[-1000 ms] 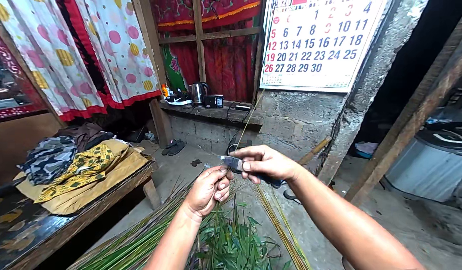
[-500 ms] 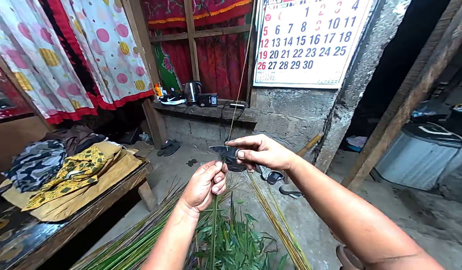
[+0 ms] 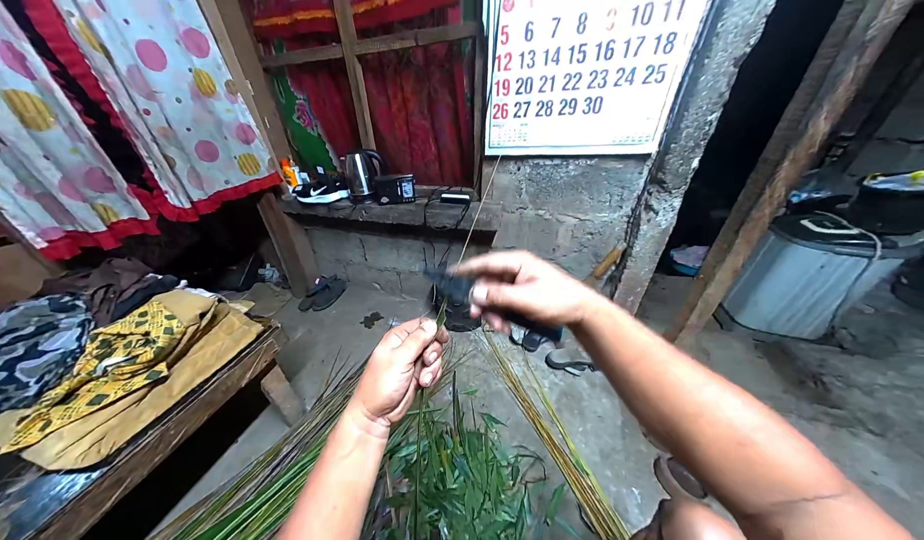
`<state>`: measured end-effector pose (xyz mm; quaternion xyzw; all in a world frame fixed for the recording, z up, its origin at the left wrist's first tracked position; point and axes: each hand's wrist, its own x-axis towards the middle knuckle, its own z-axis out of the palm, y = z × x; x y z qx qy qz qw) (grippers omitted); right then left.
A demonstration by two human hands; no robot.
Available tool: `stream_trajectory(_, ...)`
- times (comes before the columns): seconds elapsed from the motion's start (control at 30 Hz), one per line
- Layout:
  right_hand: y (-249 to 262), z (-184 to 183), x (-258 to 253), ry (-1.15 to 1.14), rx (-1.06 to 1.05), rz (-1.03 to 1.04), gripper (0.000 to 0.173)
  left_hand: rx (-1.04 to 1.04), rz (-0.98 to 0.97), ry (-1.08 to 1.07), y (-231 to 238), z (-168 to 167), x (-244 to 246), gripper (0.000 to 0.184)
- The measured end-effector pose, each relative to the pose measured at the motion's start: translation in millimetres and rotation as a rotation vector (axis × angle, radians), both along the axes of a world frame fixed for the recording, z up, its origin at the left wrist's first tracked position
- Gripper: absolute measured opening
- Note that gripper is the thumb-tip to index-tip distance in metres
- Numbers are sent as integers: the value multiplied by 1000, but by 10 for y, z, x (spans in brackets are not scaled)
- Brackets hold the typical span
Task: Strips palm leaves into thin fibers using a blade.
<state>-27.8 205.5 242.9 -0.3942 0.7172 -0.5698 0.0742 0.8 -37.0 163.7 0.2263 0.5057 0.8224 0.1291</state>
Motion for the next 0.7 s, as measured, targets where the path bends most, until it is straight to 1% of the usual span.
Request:
stream_trajectory(0.03,2,-104,-12,-32,-6,21,41,-23,11,19,22,8,5,33)
stream_trajectory(0.1,42,-201,-21,-107,-100,11,40,-65,17,44,62,-35,29,30)
stream_trajectory(0.2,135,-117,-43,-168,-245,-75,41,-136,26,91,115,-157,53,26)
stream_trajectory(0.27,181,-89,-35,-203,-292,-93,43,-152,69,102,154,-203,79,25)
stream_trajectory(0.3,205,-111,-17,-206,-280,-79,44,-141,91,105,177,-198,89,25)
stream_trajectory(0.4,245,-294,128,-161,-161,17,45,-98,111,101,225,-82,118,25)
stream_trajectory(0.47,246,-427,208,-142,-118,104,42,-72,70,109,242,11,122,24)
stream_trajectory(0.53,252,-489,225,-109,-119,168,37,-46,16,115,261,64,138,24)
stream_trajectory(0.7,316,-369,201,28,-107,211,34,81,-175,35,286,59,158,24)
